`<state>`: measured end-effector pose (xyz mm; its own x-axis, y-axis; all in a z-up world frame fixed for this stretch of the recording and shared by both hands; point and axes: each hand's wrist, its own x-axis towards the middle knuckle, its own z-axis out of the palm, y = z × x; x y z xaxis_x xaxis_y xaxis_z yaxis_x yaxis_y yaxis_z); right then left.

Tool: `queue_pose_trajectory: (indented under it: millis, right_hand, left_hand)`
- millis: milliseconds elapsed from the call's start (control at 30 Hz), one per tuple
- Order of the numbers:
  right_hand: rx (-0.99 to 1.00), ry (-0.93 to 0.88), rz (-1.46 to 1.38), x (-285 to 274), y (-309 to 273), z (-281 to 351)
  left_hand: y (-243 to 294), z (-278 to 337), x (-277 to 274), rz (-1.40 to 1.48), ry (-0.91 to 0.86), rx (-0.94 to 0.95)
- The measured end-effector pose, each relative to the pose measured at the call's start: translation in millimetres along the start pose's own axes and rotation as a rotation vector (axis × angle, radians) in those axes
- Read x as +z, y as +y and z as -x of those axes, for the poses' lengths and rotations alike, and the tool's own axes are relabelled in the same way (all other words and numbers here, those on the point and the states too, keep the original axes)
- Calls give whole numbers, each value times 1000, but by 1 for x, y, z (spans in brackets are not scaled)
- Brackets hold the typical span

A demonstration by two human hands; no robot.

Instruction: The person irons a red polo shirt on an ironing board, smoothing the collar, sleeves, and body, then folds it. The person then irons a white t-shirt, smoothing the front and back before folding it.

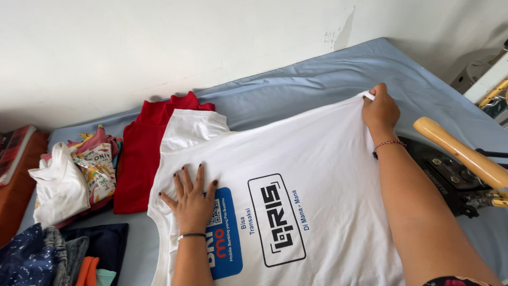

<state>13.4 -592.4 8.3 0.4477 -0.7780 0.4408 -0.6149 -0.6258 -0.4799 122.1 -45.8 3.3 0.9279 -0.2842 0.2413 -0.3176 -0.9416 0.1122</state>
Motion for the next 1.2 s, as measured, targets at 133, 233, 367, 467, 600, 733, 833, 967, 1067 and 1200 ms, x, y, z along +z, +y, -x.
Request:
queue_pose_trajectory:
  millis: [133, 233, 367, 467, 600, 733, 833, 967, 1067, 1200]
  right_hand:
    - [6, -63, 71, -5, -20, 0]
    - [-15, -44, -4, -23, -32, 7]
    - [-511, -100, 120, -49, -52, 60]
    - [-832, -373, 147, -91, -45, 152]
    - [-886, -655, 138, -159, -4, 225]
    - [-749, -472, 136, -208, 42, 227]
    - [-699, -407, 57, -232, 67, 245]
    - [-627, -286, -16, -270, 101, 264]
    - [-589, -57, 10, -304, 114, 255]
    - [-584, 180, 75, -325, 103, 208]
  left_hand:
    - [-1, -1, -6, 10, -1, -17]
    - [5, -2, -7, 5, -12, -15]
    - [-1, -4, -3, 14, 0, 15]
    - [-3, -3, 1, 39, -4, 19]
    - [-10, -3, 6, 57, 7, 40]
    - [-7, -9, 7, 87, 58, 63]
    - [-9, -3, -4, 117, 97, 111]
    - [6, 19, -37, 11, 92, 234]
    - [41, 43, -77, -158, -129, 342]
    - [116, 120, -111, -177, -349, 597]
